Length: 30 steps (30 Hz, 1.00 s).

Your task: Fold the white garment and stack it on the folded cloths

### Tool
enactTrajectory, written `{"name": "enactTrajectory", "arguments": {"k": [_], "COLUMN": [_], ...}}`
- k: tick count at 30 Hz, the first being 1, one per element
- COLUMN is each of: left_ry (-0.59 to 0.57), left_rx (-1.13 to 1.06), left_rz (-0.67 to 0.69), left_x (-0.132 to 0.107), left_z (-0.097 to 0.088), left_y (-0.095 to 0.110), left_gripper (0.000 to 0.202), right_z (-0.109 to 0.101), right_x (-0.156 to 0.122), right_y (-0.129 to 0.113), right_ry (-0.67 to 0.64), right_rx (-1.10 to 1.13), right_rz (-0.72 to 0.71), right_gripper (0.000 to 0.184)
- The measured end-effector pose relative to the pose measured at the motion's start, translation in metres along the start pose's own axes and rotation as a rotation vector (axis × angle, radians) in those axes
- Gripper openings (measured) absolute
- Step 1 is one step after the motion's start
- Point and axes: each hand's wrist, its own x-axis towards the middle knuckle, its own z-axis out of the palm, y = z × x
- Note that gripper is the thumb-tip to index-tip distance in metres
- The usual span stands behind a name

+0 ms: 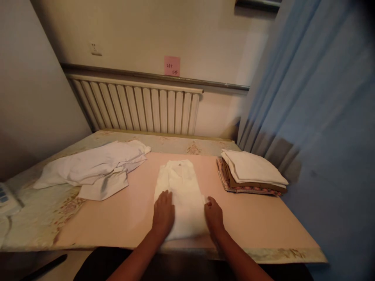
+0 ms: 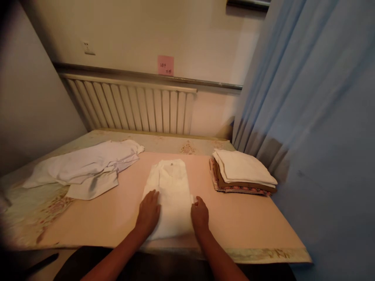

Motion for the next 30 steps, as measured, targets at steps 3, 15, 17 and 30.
{"name": "enactTrajectory", "arguments": {"k": [3, 15, 17, 30], "left_ry": [-0.026, -0.056, -0.066, -0.083], "left_rx": [0.034, 0.129, 0.135, 0.157], "left_rz": [0.23, 0.315, 0.312, 0.156], "left_x": [-0.017, -0.033, -0.032, -0.013], "left_z": [0.019, 0.041, 0.04, 0.039], "left_y": [0.018, 0.011, 0.01, -0.024], "left_gripper": [0.048, 0.051, 0.051, 0.053], "right_z": [0.004, 0.049, 0.048, 0.047], "right_x": [-0.007, -0.026, -0.025, -0.027], "right_y": [-0.004, -0.008, -0.008, -0.007], "right_ry": [0.113, -0.071, -0.064, -0.008], "right_rx": [-0.089, -0.375, -0.368, -0.345], "right_rz": [-0.392, -0.857, -0.839, -0.815], "right_gripper": [0.048, 0.042, 0.042, 0.04]}}
